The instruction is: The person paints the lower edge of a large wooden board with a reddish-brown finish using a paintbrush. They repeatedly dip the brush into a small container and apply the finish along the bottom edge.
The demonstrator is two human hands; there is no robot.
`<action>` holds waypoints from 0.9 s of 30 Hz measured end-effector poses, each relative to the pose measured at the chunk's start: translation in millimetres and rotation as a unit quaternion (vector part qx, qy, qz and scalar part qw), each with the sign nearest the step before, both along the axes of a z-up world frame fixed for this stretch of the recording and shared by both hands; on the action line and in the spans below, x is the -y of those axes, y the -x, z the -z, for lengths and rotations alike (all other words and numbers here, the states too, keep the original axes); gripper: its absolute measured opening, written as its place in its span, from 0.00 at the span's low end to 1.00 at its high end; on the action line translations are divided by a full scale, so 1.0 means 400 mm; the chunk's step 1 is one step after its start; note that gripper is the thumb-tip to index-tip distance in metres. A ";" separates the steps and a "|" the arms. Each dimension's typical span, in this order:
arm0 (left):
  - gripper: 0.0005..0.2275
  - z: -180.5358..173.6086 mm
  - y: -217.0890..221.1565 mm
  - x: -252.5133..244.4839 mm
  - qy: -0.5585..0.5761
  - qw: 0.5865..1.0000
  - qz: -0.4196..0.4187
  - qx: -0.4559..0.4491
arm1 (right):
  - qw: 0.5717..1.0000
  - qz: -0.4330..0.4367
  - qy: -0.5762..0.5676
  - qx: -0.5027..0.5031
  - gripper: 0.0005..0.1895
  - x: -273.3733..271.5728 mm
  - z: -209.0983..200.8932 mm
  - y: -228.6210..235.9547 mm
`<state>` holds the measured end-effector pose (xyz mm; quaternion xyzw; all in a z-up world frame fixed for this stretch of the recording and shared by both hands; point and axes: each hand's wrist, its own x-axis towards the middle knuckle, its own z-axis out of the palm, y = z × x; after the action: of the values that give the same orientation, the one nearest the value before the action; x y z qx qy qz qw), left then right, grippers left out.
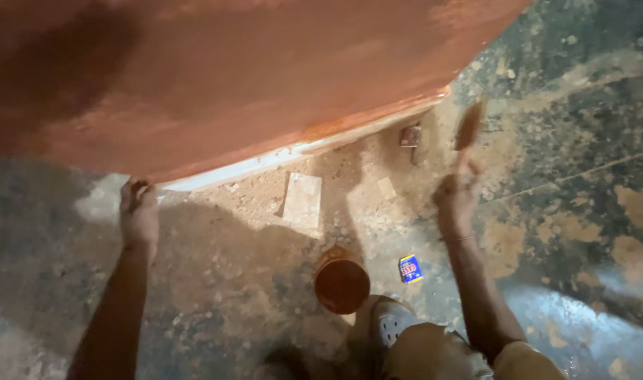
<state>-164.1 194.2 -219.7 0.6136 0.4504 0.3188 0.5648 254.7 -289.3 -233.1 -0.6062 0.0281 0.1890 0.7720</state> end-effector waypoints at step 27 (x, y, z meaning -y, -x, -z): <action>0.14 -0.114 -0.042 0.025 -0.168 0.975 -0.016 -0.142 | 0.923 -0.371 -0.036 0.095 0.32 -0.244 0.025 0.402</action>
<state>-147.4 184.1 -174.2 0.7316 0.4757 0.3084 0.3786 94.1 -191.9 -243.1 -0.5602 -0.2796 0.4043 0.6667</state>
